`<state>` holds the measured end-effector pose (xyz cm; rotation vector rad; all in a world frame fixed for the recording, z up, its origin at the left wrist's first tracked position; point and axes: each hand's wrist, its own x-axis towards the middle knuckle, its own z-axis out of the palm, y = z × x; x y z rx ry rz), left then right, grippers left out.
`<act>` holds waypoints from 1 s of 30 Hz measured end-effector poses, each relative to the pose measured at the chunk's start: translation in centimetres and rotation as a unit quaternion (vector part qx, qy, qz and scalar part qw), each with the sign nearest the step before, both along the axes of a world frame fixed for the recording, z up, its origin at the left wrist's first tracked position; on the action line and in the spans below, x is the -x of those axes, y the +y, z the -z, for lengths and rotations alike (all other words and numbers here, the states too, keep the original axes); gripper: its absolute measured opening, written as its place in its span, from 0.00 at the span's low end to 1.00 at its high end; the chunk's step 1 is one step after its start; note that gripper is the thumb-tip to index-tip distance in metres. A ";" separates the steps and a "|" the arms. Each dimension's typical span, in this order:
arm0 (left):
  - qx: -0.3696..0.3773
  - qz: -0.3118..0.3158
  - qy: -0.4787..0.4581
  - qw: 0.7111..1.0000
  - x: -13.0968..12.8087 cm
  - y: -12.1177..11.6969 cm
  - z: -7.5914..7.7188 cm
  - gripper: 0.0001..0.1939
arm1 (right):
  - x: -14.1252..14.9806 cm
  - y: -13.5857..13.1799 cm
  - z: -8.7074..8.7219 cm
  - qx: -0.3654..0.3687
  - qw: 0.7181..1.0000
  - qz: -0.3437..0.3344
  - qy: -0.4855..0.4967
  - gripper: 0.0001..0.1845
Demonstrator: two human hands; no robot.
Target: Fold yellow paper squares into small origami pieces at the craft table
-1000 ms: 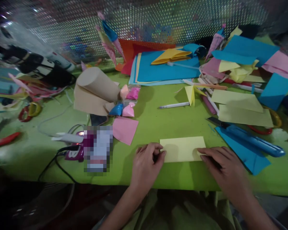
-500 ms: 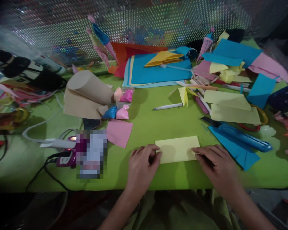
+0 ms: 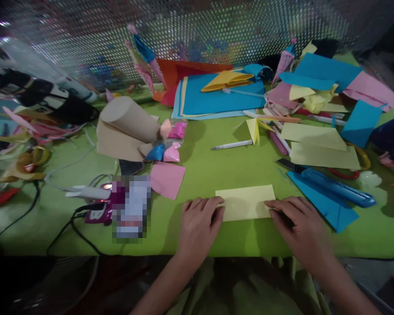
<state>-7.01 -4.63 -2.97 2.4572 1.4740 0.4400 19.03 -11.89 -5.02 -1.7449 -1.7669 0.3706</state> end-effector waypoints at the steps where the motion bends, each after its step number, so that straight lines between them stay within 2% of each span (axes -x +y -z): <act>1: -0.011 0.004 0.017 1.000 0.0 -0.1 0.0 0.06 | 0.0 0.0 0.1 0.001 1.000 0.001 -0.004 0.10; 4: -0.067 0.042 0.053 0.996 0.1 -0.2 0.3 0.16 | 0.0 -0.1 0.2 0.003 1.000 0.000 -0.014 0.11; 6: -0.089 0.113 0.062 0.988 0.1 0.0 0.4 0.23 | 0.0 0.0 0.2 -0.001 1.000 0.000 -0.019 0.10; 9: -0.068 0.230 0.078 0.968 0.2 0.5 0.4 0.23 | 0.1 0.0 0.1 -0.008 1.000 0.005 -0.025 0.11; 11: -0.045 0.260 0.088 0.961 0.4 0.6 0.2 0.23 | 0.2 0.1 0.0 -0.011 1.000 0.006 -0.027 0.10; 17: 0.039 0.260 0.091 0.961 0.9 -0.4 -0.6 0.31 | 0.3 0.2 0.1 -0.016 0.999 0.003 -0.028 0.10; 21: 0.041 0.259 0.094 0.960 0.8 -0.8 -0.9 0.29 | -0.1 0.1 0.1 -0.013 0.999 -0.003 -0.044 0.11; 25: 0.033 0.261 0.092 0.960 0.7 -0.8 -0.5 0.31 | 1.0 -0.7 -0.8 -0.056 0.991 0.018 -0.123 0.14; 27: 0.027 0.264 0.091 0.960 0.8 -0.8 -0.2 0.31 | 2.6 -1.6 -1.3 -0.067 0.989 -0.018 -0.133 0.18; 30: 0.022 0.270 0.090 0.958 1.0 -0.9 0.4 0.27 | 5.2 -2.9 -1.2 -0.031 0.984 -0.126 -0.122 0.28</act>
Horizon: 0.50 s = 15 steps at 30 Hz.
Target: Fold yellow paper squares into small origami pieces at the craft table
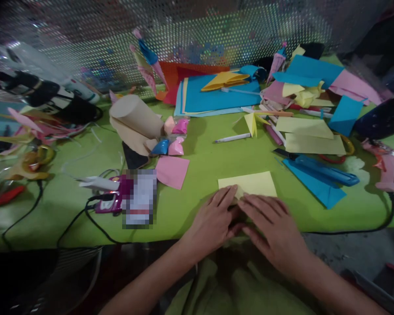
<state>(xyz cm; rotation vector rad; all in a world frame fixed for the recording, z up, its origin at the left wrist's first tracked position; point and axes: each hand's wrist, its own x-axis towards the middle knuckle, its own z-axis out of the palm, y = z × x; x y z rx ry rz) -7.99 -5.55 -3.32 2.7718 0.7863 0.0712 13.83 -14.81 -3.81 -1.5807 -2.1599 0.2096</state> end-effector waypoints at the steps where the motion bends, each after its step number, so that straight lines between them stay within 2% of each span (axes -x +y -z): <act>1: -0.001 0.002 0.000 1.000 0.0 0.0 0.1 0.26 | 0.7 -0.4 0.2 0.008 1.000 -0.013 -0.009 0.32; 5: -0.009 0.005 -0.001 1.000 0.1 0.0 0.3 0.27 | 1.2 -1.6 1.4 0.019 0.998 -0.006 -0.053 0.39; 10: -0.022 0.004 -0.007 1.000 0.4 0.0 0.1 0.33 | -0.7 -2.6 1.8 0.028 0.996 0.027 -0.080 0.38; 15: -0.025 0.000 -0.004 1.000 1.6 0.0 0.1 0.30 | -2.2 -3.5 2.1 0.027 0.995 0.061 -0.079 0.37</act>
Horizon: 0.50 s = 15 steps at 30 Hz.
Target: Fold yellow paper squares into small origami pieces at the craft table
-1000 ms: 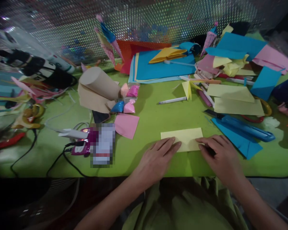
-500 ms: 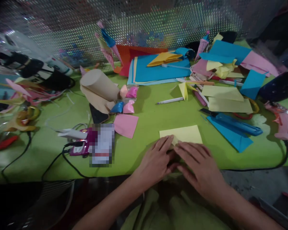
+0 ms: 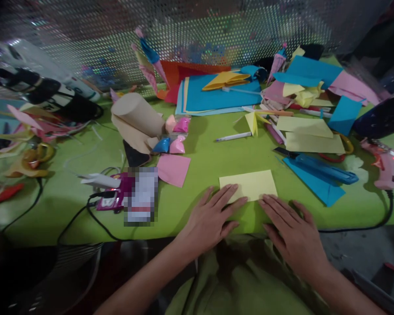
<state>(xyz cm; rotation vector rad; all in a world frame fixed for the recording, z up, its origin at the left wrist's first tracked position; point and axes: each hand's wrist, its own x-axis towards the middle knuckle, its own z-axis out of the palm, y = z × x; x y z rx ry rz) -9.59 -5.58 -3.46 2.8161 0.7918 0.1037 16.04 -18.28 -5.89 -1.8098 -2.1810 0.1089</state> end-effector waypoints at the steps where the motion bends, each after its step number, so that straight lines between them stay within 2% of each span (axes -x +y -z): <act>1: -0.002 -0.004 0.000 1.000 0.3 0.0 0.0 0.29 | -0.1 -0.1 0.0 -0.002 1.000 0.002 0.002 0.37; 10: -0.005 -0.040 0.023 0.999 3.5 -0.6 -0.4 0.30 | -0.3 0.2 -0.2 -0.022 1.000 0.003 0.002 0.34; 15: 0.003 -0.052 0.026 0.998 4.1 -1.0 -0.5 0.29 | -0.4 0.3 -0.1 -0.024 1.000 -0.001 0.007 0.33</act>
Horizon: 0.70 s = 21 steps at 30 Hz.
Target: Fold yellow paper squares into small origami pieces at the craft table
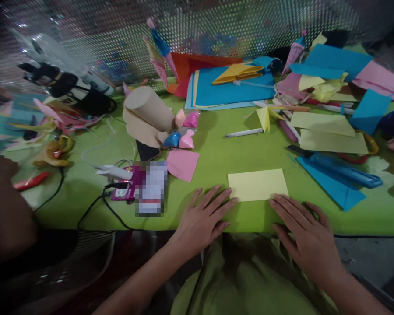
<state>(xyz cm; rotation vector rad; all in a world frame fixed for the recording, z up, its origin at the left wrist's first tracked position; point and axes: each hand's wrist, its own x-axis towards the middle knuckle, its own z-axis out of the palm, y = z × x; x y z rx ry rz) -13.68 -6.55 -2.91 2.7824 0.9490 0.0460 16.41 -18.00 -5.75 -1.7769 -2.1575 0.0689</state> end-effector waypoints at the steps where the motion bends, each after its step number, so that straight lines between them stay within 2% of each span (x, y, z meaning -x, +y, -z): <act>1: 0.001 0.000 0.001 1.000 0.0 0.0 0.0 0.29 | 0.0 0.0 0.1 0.000 1.000 0.000 0.001 0.33; 9: -0.005 0.005 -0.016 1.000 0.3 0.3 0.4 0.28 | -0.5 -0.2 0.8 -0.013 1.000 0.003 0.021 0.36; 15: 0.012 0.004 -0.032 0.999 0.4 0.4 0.5 0.25 | -1.2 -0.7 1.1 -0.029 0.999 0.039 0.021 0.34; 18: 0.023 0.002 -0.049 0.999 0.5 0.4 0.3 0.23 | -2.2 -0.8 1.1 -0.049 0.996 0.064 0.023 0.31; 21: 0.037 -0.022 -0.083 0.996 0.2 0.7 0.0 0.17 | -3.3 -0.1 0.9 -0.062 0.995 0.074 0.032 0.22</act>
